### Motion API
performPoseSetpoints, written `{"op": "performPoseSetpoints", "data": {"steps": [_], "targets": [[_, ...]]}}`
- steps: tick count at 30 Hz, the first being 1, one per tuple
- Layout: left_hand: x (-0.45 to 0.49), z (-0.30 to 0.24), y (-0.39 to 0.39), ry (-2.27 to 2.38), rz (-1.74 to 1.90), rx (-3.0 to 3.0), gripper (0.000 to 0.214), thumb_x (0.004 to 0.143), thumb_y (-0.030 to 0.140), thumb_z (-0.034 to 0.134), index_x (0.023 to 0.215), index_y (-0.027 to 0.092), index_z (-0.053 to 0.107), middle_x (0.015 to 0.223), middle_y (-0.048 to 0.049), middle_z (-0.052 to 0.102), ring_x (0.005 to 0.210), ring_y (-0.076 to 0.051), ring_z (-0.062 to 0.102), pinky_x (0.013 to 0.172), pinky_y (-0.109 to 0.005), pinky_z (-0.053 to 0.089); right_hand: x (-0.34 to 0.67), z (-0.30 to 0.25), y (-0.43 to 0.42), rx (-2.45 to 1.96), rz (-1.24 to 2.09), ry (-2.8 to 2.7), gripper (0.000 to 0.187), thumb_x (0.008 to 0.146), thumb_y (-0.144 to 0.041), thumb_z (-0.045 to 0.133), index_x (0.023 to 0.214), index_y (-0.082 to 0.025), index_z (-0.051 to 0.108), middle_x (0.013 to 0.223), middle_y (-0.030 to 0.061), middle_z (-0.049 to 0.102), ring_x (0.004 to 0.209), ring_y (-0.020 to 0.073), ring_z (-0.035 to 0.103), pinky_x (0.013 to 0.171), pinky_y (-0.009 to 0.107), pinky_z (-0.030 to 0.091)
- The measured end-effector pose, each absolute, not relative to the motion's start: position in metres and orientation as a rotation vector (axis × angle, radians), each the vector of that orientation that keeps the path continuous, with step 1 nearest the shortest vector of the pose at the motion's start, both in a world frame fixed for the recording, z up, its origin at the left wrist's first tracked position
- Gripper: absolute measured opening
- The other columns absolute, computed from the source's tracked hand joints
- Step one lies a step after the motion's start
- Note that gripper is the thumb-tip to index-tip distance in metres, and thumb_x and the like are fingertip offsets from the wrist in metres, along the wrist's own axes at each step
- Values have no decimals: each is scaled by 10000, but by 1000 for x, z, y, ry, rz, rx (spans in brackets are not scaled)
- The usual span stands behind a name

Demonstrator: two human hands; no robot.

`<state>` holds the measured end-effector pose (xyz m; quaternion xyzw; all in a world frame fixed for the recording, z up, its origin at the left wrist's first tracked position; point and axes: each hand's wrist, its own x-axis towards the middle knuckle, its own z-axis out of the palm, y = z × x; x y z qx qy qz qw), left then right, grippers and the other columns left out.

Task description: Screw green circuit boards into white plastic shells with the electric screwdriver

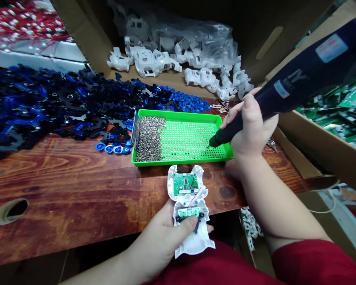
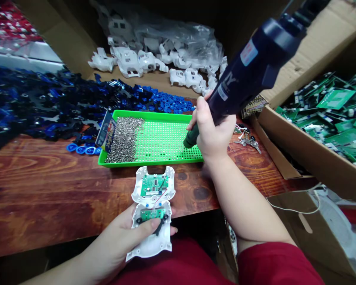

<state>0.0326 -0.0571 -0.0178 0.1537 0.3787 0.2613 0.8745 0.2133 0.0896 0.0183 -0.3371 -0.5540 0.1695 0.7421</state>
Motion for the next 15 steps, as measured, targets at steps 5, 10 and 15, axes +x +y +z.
{"op": "performPoseSetpoints", "data": {"steps": [5,10,15], "targets": [[33,-17,-57,777,560,309,342,709,233,726,1004,167,566,870,-35,667,854,-248,674,737,-325,530,212,20,88,-735,379,-1207,91,790,-314,569,803,-245,512,490,-78,437,320,89,421,303,230,314],[33,-18,-57,767,555,311,369,715,228,721,1036,161,552,939,-52,662,878,-255,669,760,-331,532,212,21,90,-724,377,-1208,66,797,-299,567,809,-248,527,489,-75,436,315,93,415,311,233,319],[34,-15,-57,779,580,308,377,722,225,713,1055,160,550,986,-61,655,936,-268,651,794,-335,524,212,21,91,-728,389,-1216,102,795,-328,572,794,-246,513,480,-78,442,309,97,412,304,235,315]]}}
